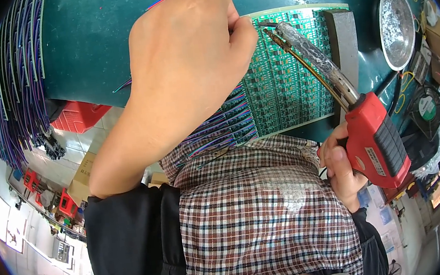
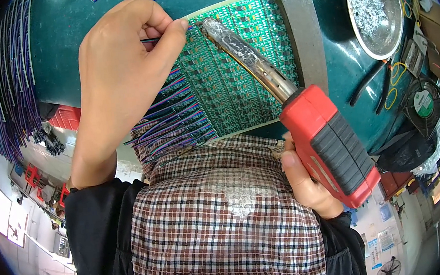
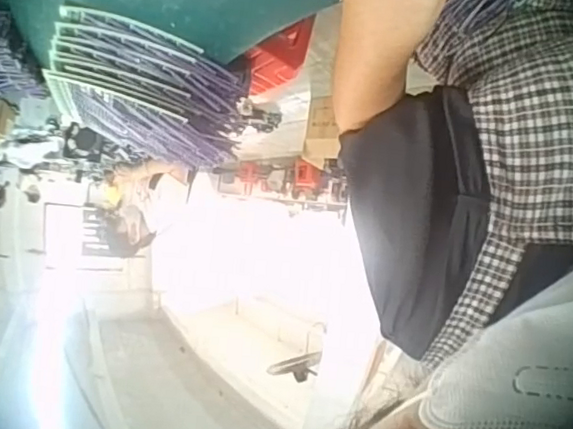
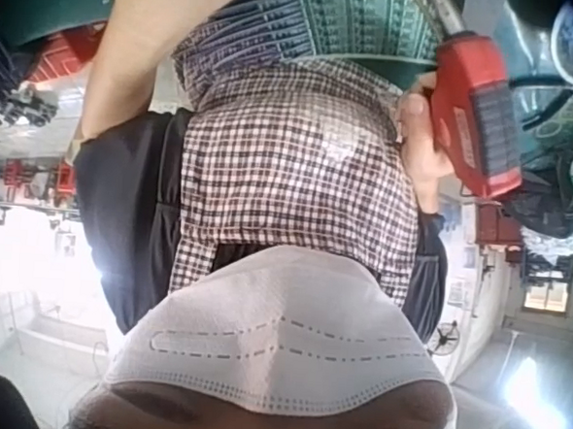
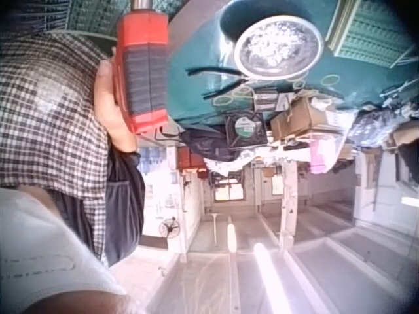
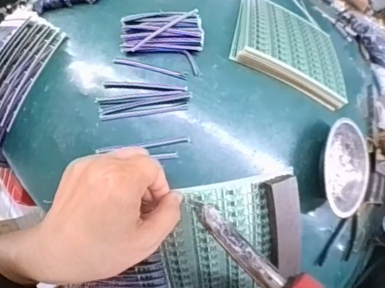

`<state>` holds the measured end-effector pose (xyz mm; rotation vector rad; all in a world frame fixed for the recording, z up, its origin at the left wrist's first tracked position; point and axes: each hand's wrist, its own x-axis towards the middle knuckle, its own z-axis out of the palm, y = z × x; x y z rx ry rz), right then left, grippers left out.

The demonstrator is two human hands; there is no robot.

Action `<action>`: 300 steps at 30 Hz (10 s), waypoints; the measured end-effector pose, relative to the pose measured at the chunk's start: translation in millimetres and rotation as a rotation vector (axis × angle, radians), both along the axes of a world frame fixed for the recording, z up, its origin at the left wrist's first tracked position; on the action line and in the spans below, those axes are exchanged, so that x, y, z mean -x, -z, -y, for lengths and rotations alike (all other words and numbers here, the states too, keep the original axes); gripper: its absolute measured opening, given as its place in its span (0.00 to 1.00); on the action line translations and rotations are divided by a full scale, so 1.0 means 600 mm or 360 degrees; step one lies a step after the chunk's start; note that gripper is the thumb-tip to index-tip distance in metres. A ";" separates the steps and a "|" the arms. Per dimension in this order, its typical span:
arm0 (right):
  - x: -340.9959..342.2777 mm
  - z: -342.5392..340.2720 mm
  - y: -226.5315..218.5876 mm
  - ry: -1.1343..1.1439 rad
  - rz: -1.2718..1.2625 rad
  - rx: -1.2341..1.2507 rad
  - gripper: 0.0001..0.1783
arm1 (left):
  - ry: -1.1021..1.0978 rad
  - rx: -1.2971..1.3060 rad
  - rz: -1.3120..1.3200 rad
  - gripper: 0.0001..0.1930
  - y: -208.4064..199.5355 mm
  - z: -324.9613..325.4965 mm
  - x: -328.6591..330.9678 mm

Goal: The person solders wires onto rows of printed circuit boards at an industrial workstation using a soldering iron.

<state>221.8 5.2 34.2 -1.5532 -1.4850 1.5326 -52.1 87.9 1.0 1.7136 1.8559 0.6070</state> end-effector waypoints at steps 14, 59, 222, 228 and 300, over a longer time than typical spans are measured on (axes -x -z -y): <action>-0.002 -0.002 -0.003 0.0016 0.0015 0.0084 0.13 | -0.0002 0.0046 0.0054 0.11 -0.002 0.001 0.001; 0.025 -0.001 -0.012 0.0356 -0.0294 -0.0003 0.10 | -0.0038 -0.0063 0.0360 0.04 -0.031 0.021 0.017; 0.004 0.019 -0.003 0.0204 -0.0116 -0.0035 0.17 | 0.0021 -0.0281 -0.0163 0.07 -0.037 -0.035 0.019; -0.001 0.015 -0.004 0.0203 -0.0085 -0.0050 0.17 | -0.0040 0.0027 0.0116 0.06 -0.091 -0.006 0.001; -0.012 0.024 -0.001 0.0095 0.0056 -0.0041 0.11 | -0.0127 -0.0213 -0.0197 0.09 0.008 0.051 -0.024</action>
